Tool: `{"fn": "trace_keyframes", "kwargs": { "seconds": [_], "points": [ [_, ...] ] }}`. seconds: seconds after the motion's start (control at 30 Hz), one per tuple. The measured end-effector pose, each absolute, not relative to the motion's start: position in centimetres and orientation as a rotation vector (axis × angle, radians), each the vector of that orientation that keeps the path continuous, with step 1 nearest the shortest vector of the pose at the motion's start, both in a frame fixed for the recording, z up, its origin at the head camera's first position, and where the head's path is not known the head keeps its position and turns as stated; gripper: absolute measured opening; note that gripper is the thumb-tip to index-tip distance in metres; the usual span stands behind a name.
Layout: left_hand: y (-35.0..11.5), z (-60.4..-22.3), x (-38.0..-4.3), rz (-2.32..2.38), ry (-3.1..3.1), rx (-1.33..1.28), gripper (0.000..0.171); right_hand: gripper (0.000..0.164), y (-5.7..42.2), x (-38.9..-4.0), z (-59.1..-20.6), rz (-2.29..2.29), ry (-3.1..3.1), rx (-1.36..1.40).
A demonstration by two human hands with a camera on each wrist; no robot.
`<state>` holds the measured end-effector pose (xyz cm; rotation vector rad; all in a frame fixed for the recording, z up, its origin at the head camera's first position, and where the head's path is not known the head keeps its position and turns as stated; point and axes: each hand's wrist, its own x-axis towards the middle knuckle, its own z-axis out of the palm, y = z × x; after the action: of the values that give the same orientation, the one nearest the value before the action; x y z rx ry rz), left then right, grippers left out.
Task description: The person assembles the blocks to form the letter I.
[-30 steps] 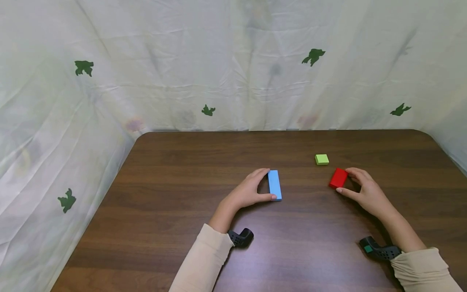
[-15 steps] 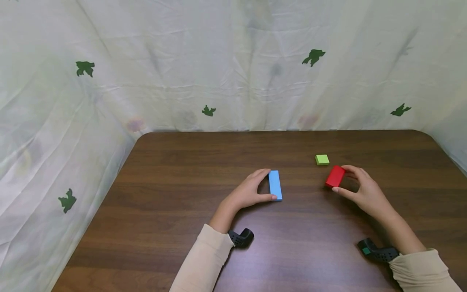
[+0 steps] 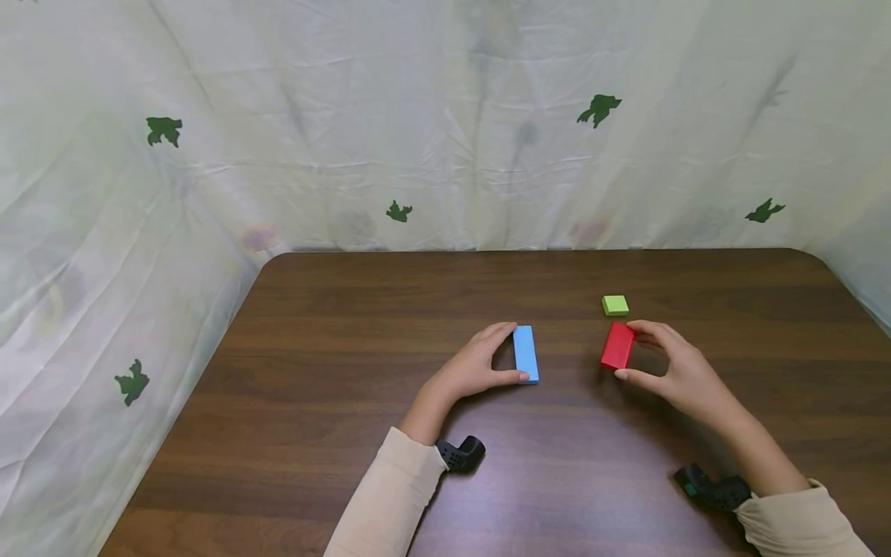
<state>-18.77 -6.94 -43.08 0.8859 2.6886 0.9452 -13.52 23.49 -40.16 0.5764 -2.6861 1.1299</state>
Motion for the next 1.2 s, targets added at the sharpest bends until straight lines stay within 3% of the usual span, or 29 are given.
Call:
{"fn": "trace_keyframes", "kwargs": {
  "seconds": [1.2],
  "points": [
    [-6.9,-42.8,-18.7,0.948,2.690,0.891,0.082,0.064,17.6,-10.6,-41.1,1.171,-2.728,0.964]
  ]
}}
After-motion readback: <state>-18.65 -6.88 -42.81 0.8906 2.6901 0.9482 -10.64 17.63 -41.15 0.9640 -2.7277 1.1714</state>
